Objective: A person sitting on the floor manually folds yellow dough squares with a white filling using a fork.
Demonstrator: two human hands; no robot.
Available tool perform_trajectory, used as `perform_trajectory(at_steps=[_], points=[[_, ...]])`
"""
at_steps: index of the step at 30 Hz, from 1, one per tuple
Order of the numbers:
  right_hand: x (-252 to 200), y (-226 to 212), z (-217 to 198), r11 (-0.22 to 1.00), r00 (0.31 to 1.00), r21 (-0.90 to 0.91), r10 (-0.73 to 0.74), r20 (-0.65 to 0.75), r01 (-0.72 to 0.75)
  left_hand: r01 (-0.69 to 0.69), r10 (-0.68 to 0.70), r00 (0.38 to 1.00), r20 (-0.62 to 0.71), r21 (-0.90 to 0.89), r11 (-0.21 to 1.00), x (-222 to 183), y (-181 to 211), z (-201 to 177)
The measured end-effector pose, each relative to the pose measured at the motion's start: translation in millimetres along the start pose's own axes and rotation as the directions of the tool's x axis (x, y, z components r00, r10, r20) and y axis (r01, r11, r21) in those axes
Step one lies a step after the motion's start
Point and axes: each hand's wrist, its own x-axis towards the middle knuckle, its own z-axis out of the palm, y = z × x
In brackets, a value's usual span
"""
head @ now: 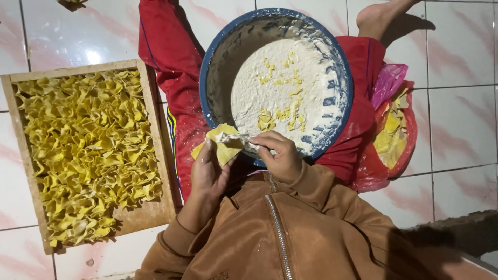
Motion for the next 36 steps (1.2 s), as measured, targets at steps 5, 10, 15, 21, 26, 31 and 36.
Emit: perform_trajectory(at_steps=[5,10,15,21,26,31,36], points=[[-12.2,21.9,10.0,0.996,0.996,-0.023,-0.087,-0.032,0.086,0.049,-0.039,0.996,0.077,-0.144,0.988,10.6,1.2,-6.1],[-15.1,17.5,6.9,0.993,0.992,-0.026,-0.114,-0.055,0.112,0.063,-0.053,0.996,0.072,-0.148,0.987,16.2,5.3,-17.5],[-22.7,35.3,1.4,0.990,0.989,-0.054,-0.133,-0.062,0.130,0.013,-0.007,0.999,0.054,-0.121,0.993,16.3,24.5,-19.0],[-15.4,24.9,-3.3,0.993,0.994,-0.027,-0.111,-0.001,0.111,0.000,-0.001,1.000,0.004,0.196,0.981,-11.0,22.0,-8.2],[2.0,34.6,13.2,0.969,0.970,0.029,-0.244,0.009,0.244,0.050,-0.072,0.996,0.054,0.328,0.943,-5.5,9.1,-5.9],[14.2,15.4,12.5,0.960,0.961,0.015,-0.278,-0.001,0.278,-0.023,-0.030,0.989,0.146,0.352,0.936,-3.2,4.1,-17.4],[24.8,-8.0,5.4,0.955,0.954,-0.040,-0.291,0.066,0.294,-0.215,0.042,0.938,0.345,0.481,0.850,-22.3,16.3,0.7]])
